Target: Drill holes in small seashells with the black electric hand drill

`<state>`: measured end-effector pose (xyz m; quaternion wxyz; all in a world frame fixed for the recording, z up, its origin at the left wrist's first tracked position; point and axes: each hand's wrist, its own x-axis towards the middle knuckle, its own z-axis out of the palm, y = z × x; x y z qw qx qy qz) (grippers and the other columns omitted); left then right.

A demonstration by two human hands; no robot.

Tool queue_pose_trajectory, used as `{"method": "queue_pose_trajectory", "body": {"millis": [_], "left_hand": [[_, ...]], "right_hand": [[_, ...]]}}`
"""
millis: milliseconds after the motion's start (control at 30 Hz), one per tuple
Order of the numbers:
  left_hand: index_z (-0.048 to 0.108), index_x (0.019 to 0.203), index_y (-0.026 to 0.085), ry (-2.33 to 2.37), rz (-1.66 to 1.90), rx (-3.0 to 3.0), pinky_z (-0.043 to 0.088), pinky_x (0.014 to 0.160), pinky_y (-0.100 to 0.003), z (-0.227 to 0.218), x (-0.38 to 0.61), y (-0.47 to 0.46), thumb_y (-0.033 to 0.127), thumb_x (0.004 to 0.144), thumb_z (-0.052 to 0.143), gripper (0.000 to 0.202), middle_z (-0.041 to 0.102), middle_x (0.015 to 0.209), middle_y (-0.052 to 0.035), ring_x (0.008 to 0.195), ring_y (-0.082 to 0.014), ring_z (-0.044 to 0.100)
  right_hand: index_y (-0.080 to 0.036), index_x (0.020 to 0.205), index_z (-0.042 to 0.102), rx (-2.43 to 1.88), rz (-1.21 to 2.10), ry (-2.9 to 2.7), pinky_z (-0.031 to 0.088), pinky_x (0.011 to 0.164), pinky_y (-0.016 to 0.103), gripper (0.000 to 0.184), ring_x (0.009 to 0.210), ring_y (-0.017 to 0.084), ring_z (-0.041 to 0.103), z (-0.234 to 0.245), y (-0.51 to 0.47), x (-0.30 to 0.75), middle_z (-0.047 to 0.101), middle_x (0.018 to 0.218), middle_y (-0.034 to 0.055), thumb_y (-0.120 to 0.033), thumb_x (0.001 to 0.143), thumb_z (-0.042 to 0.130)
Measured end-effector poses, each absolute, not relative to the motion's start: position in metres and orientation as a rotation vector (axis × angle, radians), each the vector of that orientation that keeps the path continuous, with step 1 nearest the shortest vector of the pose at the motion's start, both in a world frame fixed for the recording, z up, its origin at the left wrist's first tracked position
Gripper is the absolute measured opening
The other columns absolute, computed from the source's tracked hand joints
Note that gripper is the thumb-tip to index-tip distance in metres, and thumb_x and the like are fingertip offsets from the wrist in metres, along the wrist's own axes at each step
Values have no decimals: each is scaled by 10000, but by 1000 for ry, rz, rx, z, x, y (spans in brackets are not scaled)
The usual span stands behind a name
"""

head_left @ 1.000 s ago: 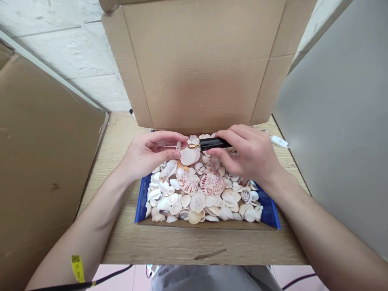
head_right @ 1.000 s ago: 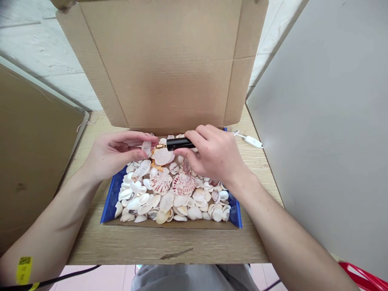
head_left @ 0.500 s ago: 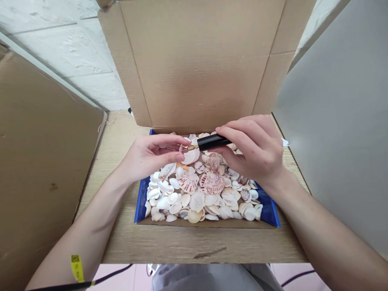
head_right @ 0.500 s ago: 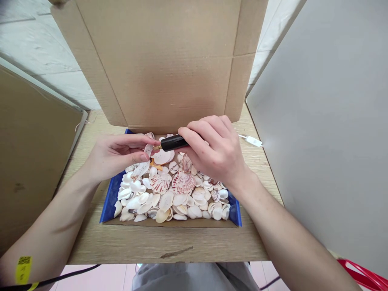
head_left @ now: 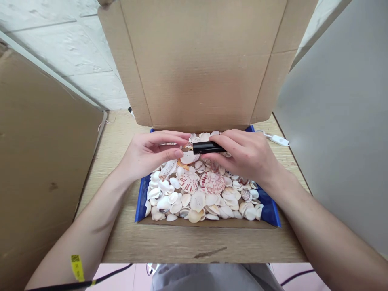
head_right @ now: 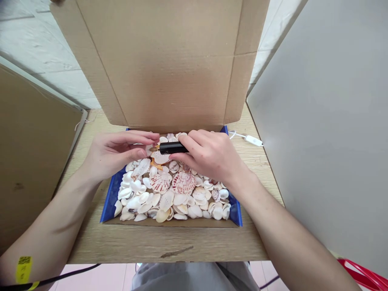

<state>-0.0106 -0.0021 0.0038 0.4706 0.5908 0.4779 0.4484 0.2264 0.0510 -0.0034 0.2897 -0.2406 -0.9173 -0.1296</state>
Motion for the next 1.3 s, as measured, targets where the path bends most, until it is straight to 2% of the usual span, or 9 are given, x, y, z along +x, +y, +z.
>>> {"method": "queue_pose_trajectory", "body": {"millis": [67,133,267,367,533,667,900,1100,1300], "left_hand": [[776,864,259,1186,1131,1467,598,802,-277,4,-11,-1,208,731,786,143,753,1077,-34,1000,-215,705],[764,957,237,1229,1135,1444,602,826,-307,4,-10,0,219,708,803,253,752,1084,-50,999,-220,705],[749,1031,224,1326,1098,1449,572,934,-367,6,-7,1,226,696,798,339,697,1226,-57,1171,-257,628],[764,977,249,1316,1100,1487,582,903,-330,6,-7,1,204,708,786,273,713,1194,-37,1145,-239,644],[755,1020,245,1262,1136,1368,597,775,-241,1,-12,2,256,754,777,267,770,1021,-37,877,-163,725],[751,1019,242,1268,1245,1311,596,731,-218,-5,-15,4,292,765,776,260,771,1023,-42,879,-167,732],[739,1065,245,1243,1252,1251,594,854,-264,-6,-16,3,293,782,764,288,762,1067,-43,976,-190,725],[732,1094,244,1293,1196,1267,592,878,-303,-4,-17,2,331,770,770,338,746,1112,-58,1024,-222,710],[731,1097,250,1250,1152,1292,594,841,-263,-2,-19,2,312,778,766,327,750,1104,-48,1010,-208,714]], "right_hand": [[-154,904,633,-633,-354,-2452,384,534,268,349,611,119,603,-3,51,227,676,729,7,-498,901,568],[-153,911,625,-632,-368,-2444,386,533,266,345,614,117,600,-3,51,227,675,730,8,-491,911,556],[-148,943,615,-624,-406,-2415,394,535,255,338,624,112,588,-3,51,227,659,714,4,-478,921,545],[-139,952,612,-607,-415,-2397,405,546,254,333,638,114,593,-4,52,228,661,727,11,-466,908,573],[-155,911,606,-644,-387,-2375,400,541,268,306,652,123,610,-5,53,228,676,754,19,-461,899,591],[-164,904,610,-715,-373,-2329,389,525,278,280,654,129,610,-5,53,228,681,755,23,-444,896,601],[-187,926,593,-780,-373,-2305,369,512,298,253,683,146,616,-7,53,229,688,788,33,-438,897,601],[-175,934,596,-783,-352,-2298,368,516,300,260,692,156,610,-8,54,229,679,785,46,-427,880,625],[-194,939,594,-793,-344,-2292,403,567,295,242,711,160,596,-8,55,230,675,812,39,-433,906,579]]}}
